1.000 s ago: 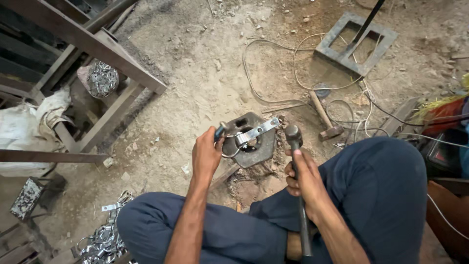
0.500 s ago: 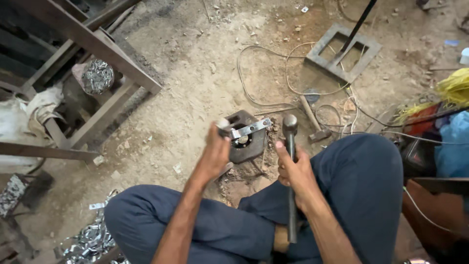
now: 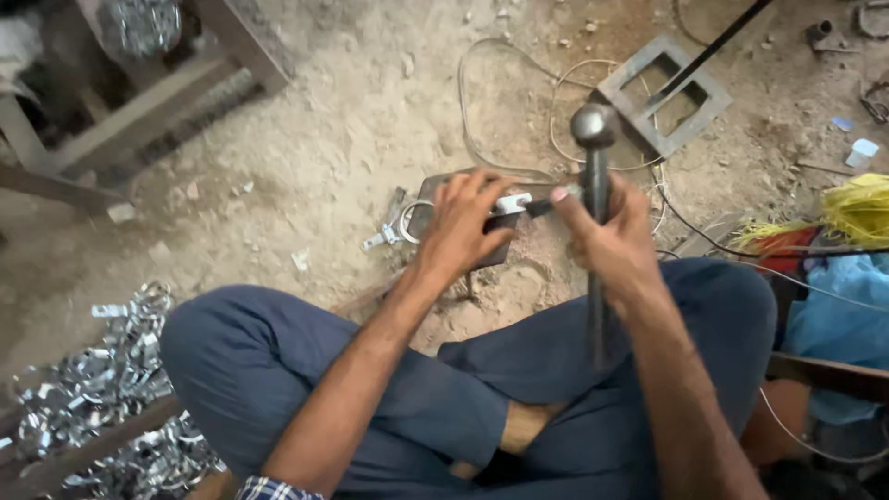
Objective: The person sits on the floor and uses a hammer to strike a metal pin into a metal bracket held on an anvil. They repeatedly adjust the position of the bracket and pin while hammering to secure the components together.
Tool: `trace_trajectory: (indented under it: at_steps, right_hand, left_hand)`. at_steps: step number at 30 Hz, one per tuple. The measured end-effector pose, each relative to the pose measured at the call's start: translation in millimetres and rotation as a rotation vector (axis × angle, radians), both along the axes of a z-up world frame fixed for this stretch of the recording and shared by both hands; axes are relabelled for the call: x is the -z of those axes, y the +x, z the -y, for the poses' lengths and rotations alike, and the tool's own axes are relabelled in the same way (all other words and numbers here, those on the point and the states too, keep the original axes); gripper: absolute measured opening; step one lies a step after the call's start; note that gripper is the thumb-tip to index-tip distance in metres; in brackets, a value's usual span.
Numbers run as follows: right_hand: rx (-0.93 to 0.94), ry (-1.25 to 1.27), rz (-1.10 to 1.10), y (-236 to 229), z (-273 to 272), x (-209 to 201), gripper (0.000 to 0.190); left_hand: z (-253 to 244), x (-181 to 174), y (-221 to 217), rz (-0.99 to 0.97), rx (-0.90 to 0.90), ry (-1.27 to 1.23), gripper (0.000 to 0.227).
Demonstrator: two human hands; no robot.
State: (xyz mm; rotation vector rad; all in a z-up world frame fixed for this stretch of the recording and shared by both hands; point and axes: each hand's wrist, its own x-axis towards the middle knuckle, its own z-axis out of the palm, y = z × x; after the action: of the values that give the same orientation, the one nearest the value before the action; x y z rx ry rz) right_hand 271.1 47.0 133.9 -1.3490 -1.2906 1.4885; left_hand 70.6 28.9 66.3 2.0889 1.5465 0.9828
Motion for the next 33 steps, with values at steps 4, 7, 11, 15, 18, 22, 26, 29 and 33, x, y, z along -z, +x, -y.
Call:
trace_trajectory:
  at_steps: [4,7,11,15,18,22,26,29,33]
  right_hand:
    - [-0.07,0.025,0.023,-0.8,-16.5,-3.2,0.023]
    - [-0.024,-0.062,-0.004,-7.5,-21.9,-2.1,0.022]
    - [0.017,-0.117,-0.024,-14.4,-22.6,10.9,0.024]
    - [0.111,-0.156,-0.01,-21.0,-20.9,21.7,0.024]
    - [0.137,-0.209,-0.092,-25.6,-14.8,21.5,0.023]
    - [0.09,-0.155,-0.039,-22.6,-14.7,18.5,0.031]
    - [0.1,-0.073,0.067,-18.4,-18.4,31.6,0.044]
    - [0.142,-0.105,0.044,-9.8,-18.6,46.5,0.043]
    - [0.208,-0.176,0.002,-1.2,-23.6,68.7,0.039]
  left_hand:
    - [5.1,30.6,-17.8,-0.182,-0.173,-0.028,0.05]
    - [0.4,35.4,-18.1,-0.329,-0.169,-0.079,0.037]
    - [2.5,24.2,-13.6,-0.184,-0.174,-0.144,0.038]
    - [-7.4,23.5,9.3,0.181,-0.04,-0.015,0.055]
    - [-10.8,30.6,23.7,0.311,0.015,-0.069,0.047]
    - [-10.3,45.8,21.8,0.376,-0.02,-0.052,0.036]
    - [-6.2,51.7,7.8,0.429,-0.175,-0.112,0.029]
    - [0.2,46.4,2.3,0.559,-0.225,-0.222,0.023]
    - [-0.3,41.0,4.4,0.576,-0.206,-0.201,0.018]
